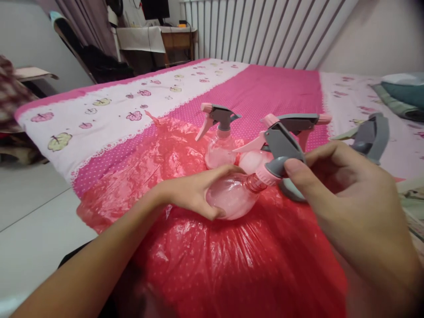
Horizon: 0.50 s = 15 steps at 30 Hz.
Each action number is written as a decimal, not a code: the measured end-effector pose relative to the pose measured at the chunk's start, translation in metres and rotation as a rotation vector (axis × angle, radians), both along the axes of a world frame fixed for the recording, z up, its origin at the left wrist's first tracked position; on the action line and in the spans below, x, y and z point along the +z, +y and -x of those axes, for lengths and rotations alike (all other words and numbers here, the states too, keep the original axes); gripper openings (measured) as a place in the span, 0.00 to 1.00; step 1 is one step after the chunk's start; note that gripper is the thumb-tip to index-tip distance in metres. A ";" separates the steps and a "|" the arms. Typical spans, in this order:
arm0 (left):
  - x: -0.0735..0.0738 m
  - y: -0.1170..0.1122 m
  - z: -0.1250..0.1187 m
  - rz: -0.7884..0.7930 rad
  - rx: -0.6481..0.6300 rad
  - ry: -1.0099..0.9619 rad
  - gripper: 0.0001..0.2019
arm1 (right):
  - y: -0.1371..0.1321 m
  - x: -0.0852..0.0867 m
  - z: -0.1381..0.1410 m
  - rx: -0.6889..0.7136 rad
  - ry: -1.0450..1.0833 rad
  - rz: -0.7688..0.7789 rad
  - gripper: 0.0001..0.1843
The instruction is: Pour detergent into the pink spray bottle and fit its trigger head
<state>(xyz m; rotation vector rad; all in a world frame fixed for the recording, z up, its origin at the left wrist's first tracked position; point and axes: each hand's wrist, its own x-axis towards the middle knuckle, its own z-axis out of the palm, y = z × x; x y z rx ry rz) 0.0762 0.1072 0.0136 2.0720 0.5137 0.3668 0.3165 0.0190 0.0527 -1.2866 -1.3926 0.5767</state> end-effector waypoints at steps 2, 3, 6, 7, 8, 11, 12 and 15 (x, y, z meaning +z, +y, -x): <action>0.001 -0.001 0.001 0.015 -0.036 -0.015 0.47 | 0.001 -0.002 0.002 0.018 0.027 -0.003 0.15; 0.002 -0.001 0.001 0.021 -0.057 -0.023 0.47 | 0.002 -0.003 0.002 0.042 0.030 0.003 0.16; 0.003 -0.003 0.000 0.034 -0.100 -0.043 0.46 | 0.004 -0.003 -0.001 0.123 0.037 0.027 0.20; 0.004 -0.003 0.000 0.034 -0.104 -0.049 0.46 | 0.004 -0.003 -0.002 0.138 0.037 0.031 0.20; 0.003 -0.004 0.000 0.031 -0.101 -0.053 0.46 | 0.004 -0.002 -0.003 0.143 0.031 0.024 0.20; 0.003 -0.004 -0.002 0.040 -0.073 -0.053 0.44 | 0.002 0.001 -0.005 0.136 -0.022 -0.001 0.16; 0.003 -0.004 -0.002 0.058 -0.063 -0.048 0.43 | 0.001 0.002 -0.005 0.139 -0.043 -0.014 0.16; 0.004 -0.004 -0.003 0.111 -0.051 -0.035 0.39 | 0.000 0.004 -0.002 0.119 -0.088 -0.053 0.15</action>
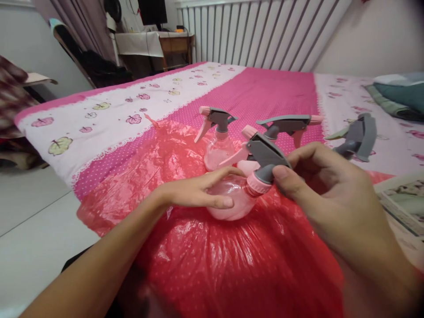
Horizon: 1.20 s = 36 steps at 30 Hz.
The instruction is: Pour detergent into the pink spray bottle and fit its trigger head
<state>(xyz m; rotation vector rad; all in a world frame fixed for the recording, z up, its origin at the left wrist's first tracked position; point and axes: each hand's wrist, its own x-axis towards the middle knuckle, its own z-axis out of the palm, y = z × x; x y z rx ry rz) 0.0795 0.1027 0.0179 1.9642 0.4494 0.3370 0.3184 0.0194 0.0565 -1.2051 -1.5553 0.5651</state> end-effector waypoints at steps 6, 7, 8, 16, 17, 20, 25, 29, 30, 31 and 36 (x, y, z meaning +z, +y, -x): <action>0.004 0.001 0.000 0.050 -0.004 0.057 0.38 | 0.001 -0.003 0.008 -0.009 0.061 -0.004 0.17; 0.005 0.001 0.000 0.063 0.001 0.065 0.38 | 0.002 -0.004 0.008 -0.009 0.103 0.000 0.17; 0.006 0.001 -0.001 0.078 0.010 0.074 0.38 | 0.002 -0.005 0.008 -0.024 0.144 0.001 0.17; 0.008 -0.005 -0.003 0.108 0.059 0.118 0.38 | 0.002 -0.005 -0.005 -0.192 0.356 -0.092 0.13; 0.007 -0.006 -0.003 0.107 0.061 0.119 0.38 | 0.001 -0.004 -0.005 -0.191 0.375 -0.093 0.12; 0.005 -0.006 -0.002 0.097 0.063 0.126 0.39 | 0.001 -0.001 -0.007 -0.192 0.442 -0.091 0.10; 0.001 -0.005 -0.002 0.053 0.043 0.092 0.38 | 0.011 -0.010 -0.019 -0.111 0.501 -0.131 0.11; -0.001 -0.003 -0.005 0.044 0.041 0.071 0.36 | 0.013 -0.011 -0.015 -0.162 0.534 -0.053 0.09; -0.001 -0.003 -0.005 0.042 0.039 0.070 0.36 | 0.011 -0.010 -0.012 -0.189 0.531 -0.020 0.08; -0.001 -0.003 -0.005 0.041 0.035 0.070 0.36 | 0.008 -0.009 -0.009 -0.205 0.535 0.008 0.08; 0.000 -0.003 -0.006 0.033 0.036 0.063 0.35 | 0.003 -0.009 -0.001 -0.174 0.517 0.080 0.11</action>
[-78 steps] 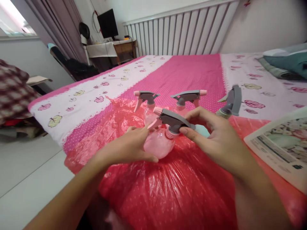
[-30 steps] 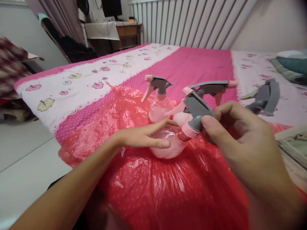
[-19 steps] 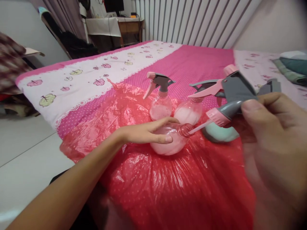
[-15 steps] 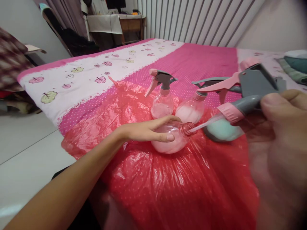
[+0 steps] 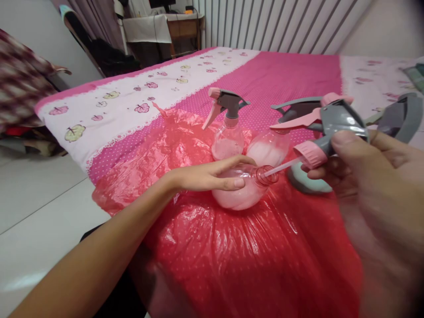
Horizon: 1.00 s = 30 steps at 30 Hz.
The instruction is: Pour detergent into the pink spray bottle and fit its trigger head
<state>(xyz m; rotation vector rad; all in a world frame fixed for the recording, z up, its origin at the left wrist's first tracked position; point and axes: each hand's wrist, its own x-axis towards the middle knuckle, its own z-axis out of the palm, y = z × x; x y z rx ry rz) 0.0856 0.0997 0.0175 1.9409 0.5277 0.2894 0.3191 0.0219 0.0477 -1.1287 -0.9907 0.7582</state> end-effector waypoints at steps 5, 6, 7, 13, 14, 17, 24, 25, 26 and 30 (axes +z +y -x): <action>0.000 0.000 0.000 0.007 -0.005 -0.009 0.35 | 0.005 -0.004 -0.004 -0.015 0.118 0.117 0.17; -0.001 0.000 0.001 0.006 -0.005 -0.014 0.35 | 0.006 -0.004 -0.005 -0.018 0.129 0.119 0.17; -0.001 0.001 0.001 0.006 -0.005 -0.016 0.36 | 0.006 -0.005 -0.006 -0.025 0.135 0.104 0.16; 0.000 0.001 0.001 0.014 -0.008 -0.001 0.37 | 0.005 -0.003 -0.008 -0.061 0.107 -0.001 0.09; 0.000 0.001 0.001 0.014 -0.008 -0.001 0.36 | 0.005 -0.002 -0.007 -0.052 0.094 -0.001 0.09; 0.000 0.001 0.001 0.014 -0.015 -0.005 0.35 | 0.003 -0.002 -0.002 0.005 0.025 0.002 0.12; 0.000 0.001 0.001 0.008 0.001 0.003 0.35 | -0.006 -0.002 0.000 0.013 -0.400 -0.059 0.16; 0.000 0.001 0.001 0.004 0.002 0.003 0.36 | -0.008 0.000 -0.001 0.015 -0.440 -0.091 0.17; 0.000 0.001 0.001 0.002 0.003 0.003 0.36 | -0.008 0.001 -0.002 0.030 -0.473 -0.122 0.17; -0.001 0.001 0.002 0.006 0.001 0.007 0.37 | -0.009 0.005 -0.004 0.131 -0.521 -0.232 0.17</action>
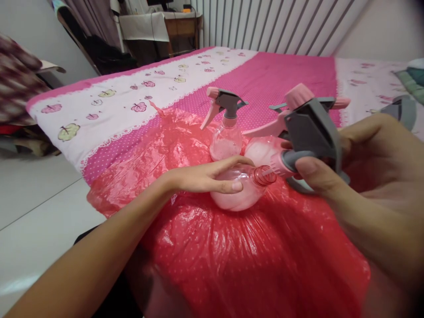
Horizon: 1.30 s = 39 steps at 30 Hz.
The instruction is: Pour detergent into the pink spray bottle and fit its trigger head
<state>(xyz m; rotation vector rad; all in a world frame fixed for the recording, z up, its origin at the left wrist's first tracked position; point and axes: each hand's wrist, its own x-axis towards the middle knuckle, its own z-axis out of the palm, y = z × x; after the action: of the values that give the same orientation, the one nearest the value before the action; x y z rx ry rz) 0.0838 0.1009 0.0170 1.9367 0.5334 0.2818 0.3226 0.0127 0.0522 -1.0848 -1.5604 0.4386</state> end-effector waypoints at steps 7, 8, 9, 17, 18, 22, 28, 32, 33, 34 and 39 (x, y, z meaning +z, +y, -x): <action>-0.001 0.000 0.000 -0.015 -0.003 -0.003 0.38 | 0.005 -0.007 -0.004 -0.002 0.186 0.095 0.14; -0.002 0.000 0.000 -0.016 -0.008 -0.010 0.38 | 0.006 -0.008 -0.005 -0.004 0.226 0.120 0.13; -0.002 0.000 0.000 -0.015 -0.010 -0.017 0.38 | 0.008 -0.009 -0.006 -0.011 0.257 0.134 0.13; -0.001 0.000 -0.001 0.011 -0.006 -0.002 0.36 | 0.007 -0.004 0.003 0.010 0.214 0.011 0.12; -0.001 0.000 -0.001 0.011 -0.006 -0.001 0.37 | 0.006 -0.004 0.005 0.023 0.221 0.029 0.12; -0.002 0.000 -0.001 0.008 -0.002 0.003 0.38 | 0.003 -0.003 0.009 0.013 0.208 0.061 0.12; -0.003 0.000 0.000 0.003 0.003 0.004 0.38 | 0.001 -0.004 0.008 -0.013 0.129 0.038 0.13; -0.002 0.000 -0.001 0.011 -0.011 -0.002 0.38 | 0.002 -0.006 0.004 -0.037 0.070 0.030 0.11; -0.001 -0.001 -0.001 0.018 -0.002 0.010 0.38 | 0.003 -0.007 0.003 -0.038 0.046 -0.006 0.10; -0.001 -0.001 -0.001 0.024 0.008 0.022 0.39 | 0.003 -0.007 0.003 -0.026 0.031 -0.042 0.10; 0.004 -0.003 -0.003 0.035 -0.014 0.016 0.40 | 0.005 -0.005 0.005 0.072 0.017 -0.070 0.08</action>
<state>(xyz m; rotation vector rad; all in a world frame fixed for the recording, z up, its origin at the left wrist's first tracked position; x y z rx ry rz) 0.0863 0.0977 0.0210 1.9092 0.5319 0.2469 0.3172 0.0181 0.0476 -0.9713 -1.5923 0.4373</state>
